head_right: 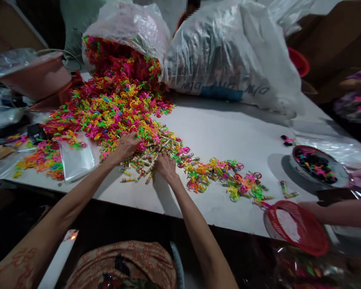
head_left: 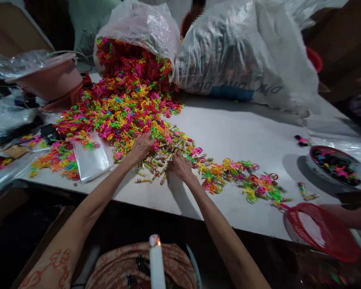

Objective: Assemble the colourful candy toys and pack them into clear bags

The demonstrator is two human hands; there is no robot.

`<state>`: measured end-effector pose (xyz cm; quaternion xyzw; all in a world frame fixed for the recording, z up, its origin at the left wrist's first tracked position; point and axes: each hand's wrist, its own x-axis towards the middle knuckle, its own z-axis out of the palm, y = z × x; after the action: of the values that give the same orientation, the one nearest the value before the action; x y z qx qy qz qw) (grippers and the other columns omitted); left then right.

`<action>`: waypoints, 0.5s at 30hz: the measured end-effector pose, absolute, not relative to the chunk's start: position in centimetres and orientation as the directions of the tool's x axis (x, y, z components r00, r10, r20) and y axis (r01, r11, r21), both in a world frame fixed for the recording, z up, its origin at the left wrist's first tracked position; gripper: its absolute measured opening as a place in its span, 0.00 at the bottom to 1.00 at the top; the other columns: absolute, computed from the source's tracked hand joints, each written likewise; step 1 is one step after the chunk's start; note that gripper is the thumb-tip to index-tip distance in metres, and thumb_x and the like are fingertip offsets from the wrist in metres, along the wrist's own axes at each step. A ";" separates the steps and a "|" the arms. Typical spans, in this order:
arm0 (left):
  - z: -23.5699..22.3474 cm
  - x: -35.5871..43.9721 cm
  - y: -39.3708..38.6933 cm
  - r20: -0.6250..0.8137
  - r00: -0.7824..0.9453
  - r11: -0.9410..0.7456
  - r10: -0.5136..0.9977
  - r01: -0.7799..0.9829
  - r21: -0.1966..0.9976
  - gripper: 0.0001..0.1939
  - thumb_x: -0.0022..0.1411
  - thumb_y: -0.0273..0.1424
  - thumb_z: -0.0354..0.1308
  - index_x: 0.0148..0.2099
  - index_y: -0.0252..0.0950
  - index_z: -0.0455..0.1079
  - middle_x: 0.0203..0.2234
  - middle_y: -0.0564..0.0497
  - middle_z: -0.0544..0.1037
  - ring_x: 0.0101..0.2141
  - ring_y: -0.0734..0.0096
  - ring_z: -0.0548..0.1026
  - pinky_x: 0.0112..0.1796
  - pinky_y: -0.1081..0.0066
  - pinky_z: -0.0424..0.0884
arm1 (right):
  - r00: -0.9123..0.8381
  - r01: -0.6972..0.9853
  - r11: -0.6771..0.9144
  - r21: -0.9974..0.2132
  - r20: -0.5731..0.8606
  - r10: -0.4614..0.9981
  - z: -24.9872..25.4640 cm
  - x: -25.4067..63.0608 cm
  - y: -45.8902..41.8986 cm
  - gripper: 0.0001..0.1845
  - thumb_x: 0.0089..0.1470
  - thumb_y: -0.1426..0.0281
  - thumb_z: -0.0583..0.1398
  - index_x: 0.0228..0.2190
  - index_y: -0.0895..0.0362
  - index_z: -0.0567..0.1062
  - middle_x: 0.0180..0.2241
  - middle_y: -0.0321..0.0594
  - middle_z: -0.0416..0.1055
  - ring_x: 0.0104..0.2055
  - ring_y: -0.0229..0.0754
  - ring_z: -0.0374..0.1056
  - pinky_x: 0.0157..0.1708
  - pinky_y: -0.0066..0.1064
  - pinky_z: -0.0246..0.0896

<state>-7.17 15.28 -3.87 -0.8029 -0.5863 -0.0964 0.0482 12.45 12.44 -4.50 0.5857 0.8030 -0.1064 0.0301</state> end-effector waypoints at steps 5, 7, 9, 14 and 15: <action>-3.3 -8.8 16.4 0.326 0.208 -0.319 0.922 0.885 0.340 0.10 0.58 0.26 0.55 0.43 0.36 0.69 0.42 0.46 0.71 0.43 0.64 0.70 0.44 0.65 0.68 | -0.224 0.919 0.193 -0.344 -0.054 0.973 -5.3 15.0 11.8 0.13 0.60 0.66 0.54 0.41 0.57 0.75 0.42 0.45 0.75 0.42 0.46 0.70 0.37 0.31 0.57; -3.4 -9.2 16.4 0.329 0.155 -0.273 0.932 0.895 0.353 0.09 0.58 0.26 0.54 0.42 0.35 0.69 0.45 0.45 0.71 0.46 0.63 0.69 0.47 0.65 0.67 | -0.175 0.878 0.161 -0.451 0.012 0.985 -5.9 15.6 11.2 0.14 0.59 0.67 0.53 0.41 0.57 0.75 0.40 0.44 0.76 0.40 0.44 0.70 0.38 0.32 0.58; -3.6 -9.0 16.4 0.297 0.130 -0.215 0.946 0.936 0.277 0.13 0.59 0.23 0.51 0.45 0.35 0.69 0.50 0.43 0.70 0.49 0.61 0.68 0.50 0.63 0.64 | -0.121 0.838 0.128 -0.531 0.049 0.991 -6.6 15.9 10.4 0.15 0.57 0.66 0.54 0.41 0.56 0.76 0.39 0.44 0.77 0.39 0.44 0.71 0.39 0.33 0.58; -2.9 -6.8 17.1 0.218 0.216 -0.246 0.952 0.962 0.121 0.16 0.62 0.22 0.47 0.45 0.38 0.73 0.48 0.42 0.75 0.52 0.53 0.67 0.57 0.47 0.51 | -0.031 0.772 0.070 -0.632 0.073 0.997 -8.1 16.2 8.1 0.18 0.56 0.61 0.53 0.39 0.56 0.78 0.34 0.44 0.77 0.37 0.45 0.71 0.39 0.34 0.59; -2.5 -6.4 17.4 0.206 0.230 -0.256 0.951 0.961 0.108 0.15 0.63 0.23 0.47 0.41 0.38 0.74 0.45 0.42 0.76 0.51 0.53 0.68 0.58 0.45 0.49 | -0.024 0.756 0.073 -0.650 0.084 0.996 -8.4 16.3 7.8 0.19 0.56 0.60 0.52 0.40 0.56 0.78 0.34 0.45 0.77 0.37 0.45 0.71 0.39 0.34 0.60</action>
<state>-6.45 17.35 -2.54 -0.7839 -0.6097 -0.1152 0.0207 16.31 7.78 -8.38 0.6438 0.6804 -0.2213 -0.2712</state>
